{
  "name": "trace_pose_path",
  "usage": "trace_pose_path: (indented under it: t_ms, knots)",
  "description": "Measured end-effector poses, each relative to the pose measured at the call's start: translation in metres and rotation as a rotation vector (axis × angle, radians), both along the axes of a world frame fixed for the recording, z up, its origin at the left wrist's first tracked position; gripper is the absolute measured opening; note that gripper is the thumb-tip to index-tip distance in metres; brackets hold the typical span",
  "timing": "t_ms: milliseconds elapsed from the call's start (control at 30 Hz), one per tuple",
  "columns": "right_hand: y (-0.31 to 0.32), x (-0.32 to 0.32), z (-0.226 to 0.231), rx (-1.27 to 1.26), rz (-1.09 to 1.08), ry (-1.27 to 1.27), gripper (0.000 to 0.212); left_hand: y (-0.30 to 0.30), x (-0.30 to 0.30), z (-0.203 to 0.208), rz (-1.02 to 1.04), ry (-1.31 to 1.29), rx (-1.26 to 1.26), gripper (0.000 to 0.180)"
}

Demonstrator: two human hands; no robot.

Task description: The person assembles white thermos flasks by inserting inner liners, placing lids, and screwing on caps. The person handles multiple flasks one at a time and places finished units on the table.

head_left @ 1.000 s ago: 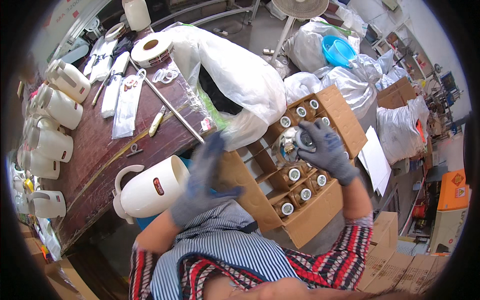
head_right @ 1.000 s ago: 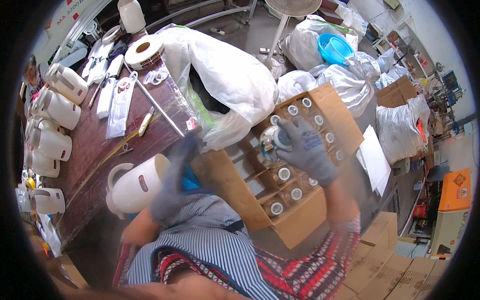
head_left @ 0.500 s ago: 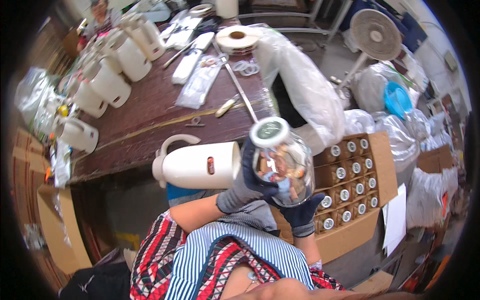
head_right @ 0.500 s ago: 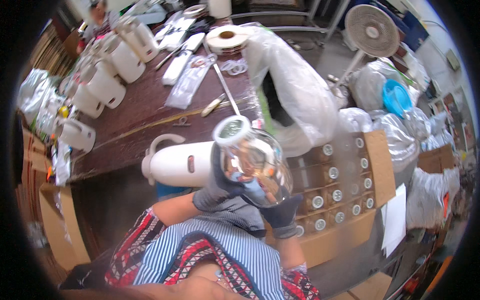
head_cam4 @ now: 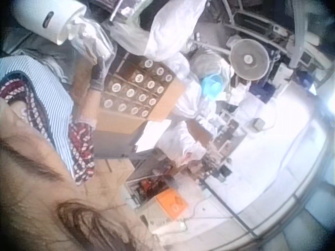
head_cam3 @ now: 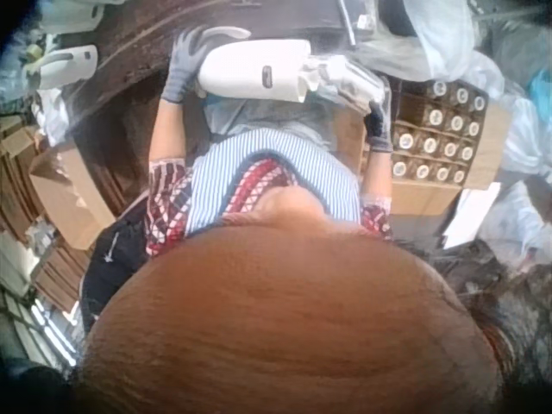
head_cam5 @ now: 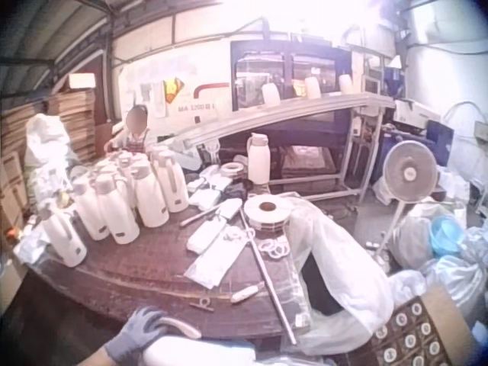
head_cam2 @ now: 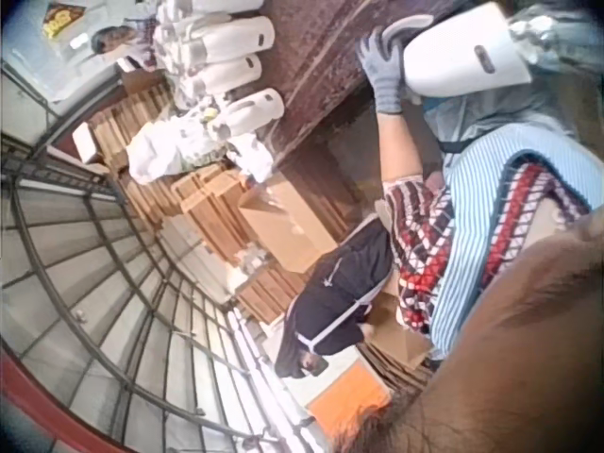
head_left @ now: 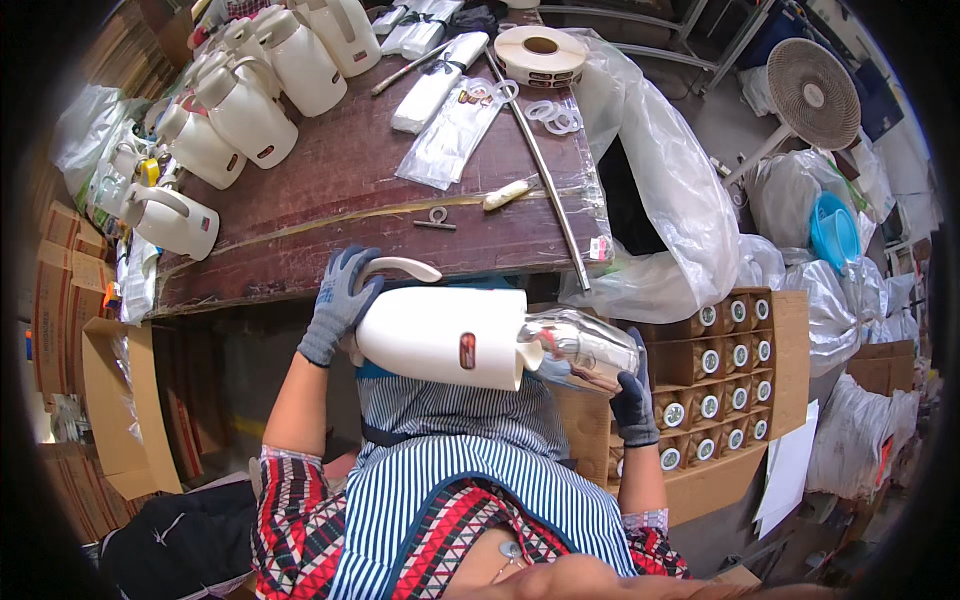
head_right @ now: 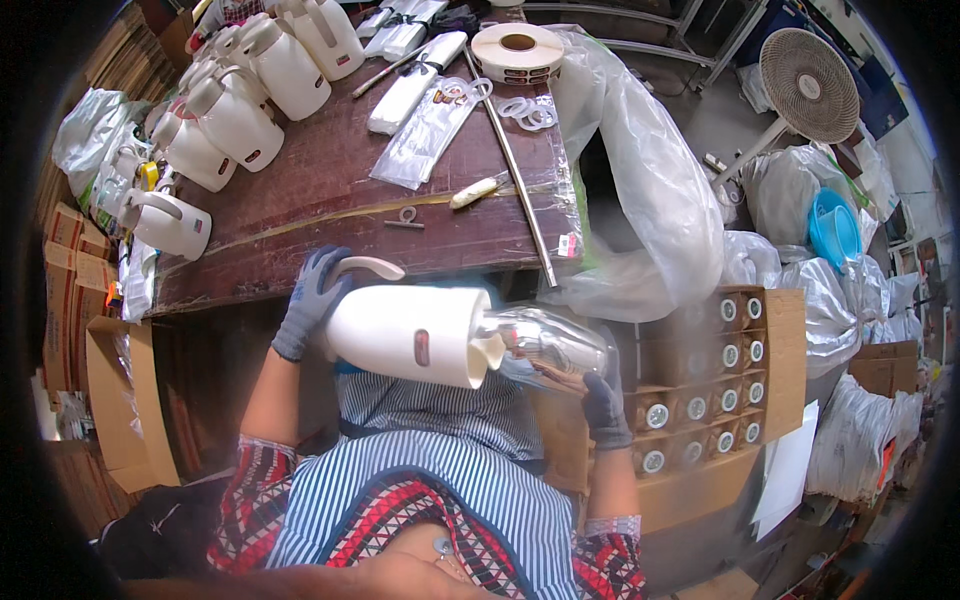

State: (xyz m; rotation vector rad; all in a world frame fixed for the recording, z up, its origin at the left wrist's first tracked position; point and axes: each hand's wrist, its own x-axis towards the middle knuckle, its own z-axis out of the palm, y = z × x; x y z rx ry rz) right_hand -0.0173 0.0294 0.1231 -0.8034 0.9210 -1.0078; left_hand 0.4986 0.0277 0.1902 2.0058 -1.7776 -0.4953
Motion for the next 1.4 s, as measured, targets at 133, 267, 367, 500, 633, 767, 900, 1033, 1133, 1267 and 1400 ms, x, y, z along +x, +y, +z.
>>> trace_pose_path:
  t_ms: [133, 267, 367, 500, 633, 767, 900, 1033, 1133, 1267, 1400]
  knots:
    - [-0.021, 0.026, 0.030, -0.082, 0.180, 0.080, 0.119, 0.024, 0.001, 0.009, 0.060, 0.524, 0.019, 0.051]
    - [-0.019, 0.047, 0.028, -0.035, 0.426, 0.145, 0.111, 0.036, -0.007, 0.030, 0.072, 0.594, 0.009, 0.041]
    - [-0.024, 0.049, 0.032, -0.009, 0.529, 0.194, 0.111, 0.038, -0.012, 0.045, 0.062, 0.593, 0.011, 0.041]
    - [-0.018, 0.074, 0.034, -0.076, 0.485, 0.257, 0.112, 0.038, -0.025, 0.046, 0.076, 0.672, 0.014, 0.042]
    - [-0.017, 0.095, 0.042, -0.082, 0.427, 0.211, 0.114, 0.035, -0.041, 0.048, 0.135, 0.794, 0.040, 0.046]
    - [-0.007, 0.073, 0.011, 0.013, 0.546, 0.136, 0.098, 0.032, -0.044, 0.046, 0.087, 0.851, 0.050, 0.049]
    - [-0.012, 0.069, 0.004, -0.085, 0.583, 0.321, 0.074, 0.031, -0.047, 0.037, 0.140, 0.908, 0.050, 0.048]
    - [-0.019, 0.072, 0.012, -0.217, 0.565, 0.504, 0.055, 0.033, -0.049, 0.036, 0.159, 0.884, 0.051, 0.048]
    - [-0.019, 0.069, 0.009, -0.121, 0.591, 0.451, 0.068, 0.032, -0.053, 0.043, 0.138, 0.904, 0.032, 0.048]
    - [-0.017, 0.066, -0.003, -0.161, 0.557, 0.337, 0.077, 0.029, -0.059, 0.055, 0.095, 0.919, 0.039, 0.048]
    - [-0.019, 0.064, 0.000, -0.157, 0.531, 0.336, 0.078, 0.024, -0.061, 0.058, 0.096, 0.921, 0.072, 0.048]
